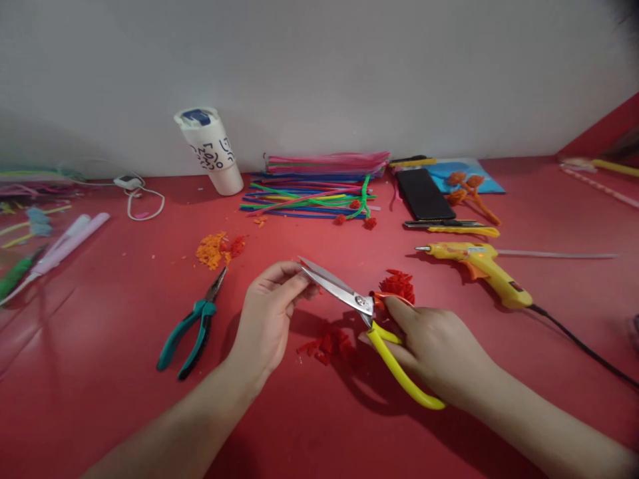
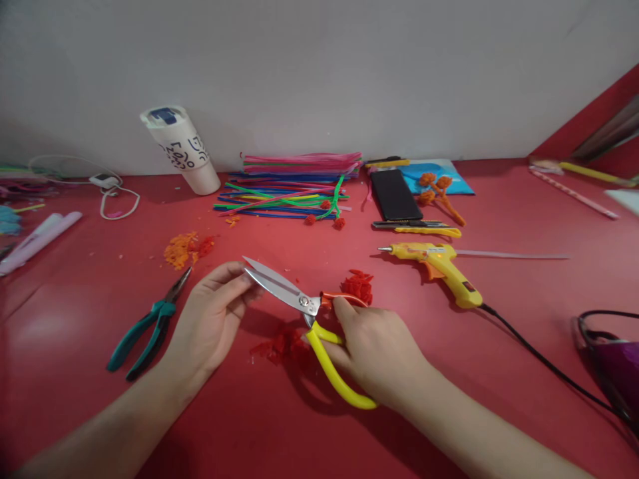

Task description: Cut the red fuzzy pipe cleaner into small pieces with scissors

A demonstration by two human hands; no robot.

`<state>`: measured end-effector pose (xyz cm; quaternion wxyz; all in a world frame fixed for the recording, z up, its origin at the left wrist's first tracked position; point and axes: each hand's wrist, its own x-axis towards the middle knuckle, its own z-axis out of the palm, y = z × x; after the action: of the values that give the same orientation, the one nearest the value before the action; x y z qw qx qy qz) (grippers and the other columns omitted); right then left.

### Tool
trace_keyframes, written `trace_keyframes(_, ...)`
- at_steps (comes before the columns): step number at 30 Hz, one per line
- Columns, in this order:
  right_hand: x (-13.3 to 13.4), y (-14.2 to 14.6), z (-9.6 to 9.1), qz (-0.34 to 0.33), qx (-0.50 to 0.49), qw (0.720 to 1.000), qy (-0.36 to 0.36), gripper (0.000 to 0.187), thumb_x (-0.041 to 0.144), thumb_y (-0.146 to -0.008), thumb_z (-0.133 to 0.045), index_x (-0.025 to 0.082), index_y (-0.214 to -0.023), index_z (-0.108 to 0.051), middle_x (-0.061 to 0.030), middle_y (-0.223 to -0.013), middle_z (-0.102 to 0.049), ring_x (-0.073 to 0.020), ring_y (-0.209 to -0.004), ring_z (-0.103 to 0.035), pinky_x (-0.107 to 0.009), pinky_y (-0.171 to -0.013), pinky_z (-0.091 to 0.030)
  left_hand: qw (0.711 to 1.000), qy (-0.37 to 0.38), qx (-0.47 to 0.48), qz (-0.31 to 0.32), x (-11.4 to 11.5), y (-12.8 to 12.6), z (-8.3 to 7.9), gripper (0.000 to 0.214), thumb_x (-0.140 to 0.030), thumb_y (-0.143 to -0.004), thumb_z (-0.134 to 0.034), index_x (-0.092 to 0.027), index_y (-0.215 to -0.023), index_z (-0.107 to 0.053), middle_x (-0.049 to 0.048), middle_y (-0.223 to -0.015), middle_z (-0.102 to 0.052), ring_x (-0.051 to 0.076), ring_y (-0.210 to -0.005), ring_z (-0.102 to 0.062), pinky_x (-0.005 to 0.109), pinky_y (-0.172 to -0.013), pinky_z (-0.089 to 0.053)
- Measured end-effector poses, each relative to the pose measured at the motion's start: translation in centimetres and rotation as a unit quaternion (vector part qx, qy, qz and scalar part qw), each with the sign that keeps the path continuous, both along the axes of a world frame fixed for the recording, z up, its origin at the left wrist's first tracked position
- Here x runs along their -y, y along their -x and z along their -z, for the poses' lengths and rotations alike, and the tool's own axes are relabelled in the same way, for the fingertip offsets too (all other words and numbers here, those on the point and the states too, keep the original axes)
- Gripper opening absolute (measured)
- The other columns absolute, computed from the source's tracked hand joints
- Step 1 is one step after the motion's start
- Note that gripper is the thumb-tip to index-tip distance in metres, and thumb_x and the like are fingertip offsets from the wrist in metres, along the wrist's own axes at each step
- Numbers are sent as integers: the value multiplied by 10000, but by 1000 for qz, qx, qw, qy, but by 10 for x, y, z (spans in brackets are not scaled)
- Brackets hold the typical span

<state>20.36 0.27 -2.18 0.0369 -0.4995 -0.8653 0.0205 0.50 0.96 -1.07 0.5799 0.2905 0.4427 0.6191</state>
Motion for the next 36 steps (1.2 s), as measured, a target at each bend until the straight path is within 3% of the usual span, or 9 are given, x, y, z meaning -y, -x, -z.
trace_keyframes(11,0,0,0,-8,-7,999,-51,359,491,-838,-303,196,-678,-431,-17,-455,-542,-156,-370,-490,-249,-415,-155,1000,-3,-7,6,1,2,1,42,-127,-695,-610,-163,-681,-628,-20,-635,-613,68,-589,-563,189,-617,-443)
trace_keyframes(25,-2,0,-1,16,-9,999,-42,402,525,-832,-256,213,-626,-402,3,-419,-472,-137,-346,-426,-245,-410,-135,1000,-2,-25,1,0,2,0,21,-141,-687,-621,-161,-687,-625,-26,-631,-614,66,-570,-561,190,-612,-444)
trace_keyframes(29,-2,1,-7,55,-39,998,13,376,541,-795,-325,217,-616,-392,17,-425,-441,-122,-354,-388,-244,-409,-151,1000,5,-25,6,0,2,-1,17,-157,-680,-631,-159,-687,-616,-16,-646,-628,71,-572,-565,198,-618,-446)
trace_keyframes(32,-2,3,-13,103,-118,984,88,322,495,-754,-420,217,-601,-371,31,-457,-425,-106,-395,-366,-235,-417,-210,998,21,-21,52,2,-1,-2,38,-170,-670,-646,-164,-678,-609,-19,-631,-624,73,-573,-563,197,-611,-443)
trace_keyframes(36,0,9,-20,129,-310,918,212,200,380,-720,-476,197,-645,-442,39,-540,-432,-98,-486,-405,-215,-441,-292,981,45,-37,188,8,-8,-4,46,-191,-687,-633,-149,-684,-615,5,-633,-625,77,-556,-553,196,-587,-434)
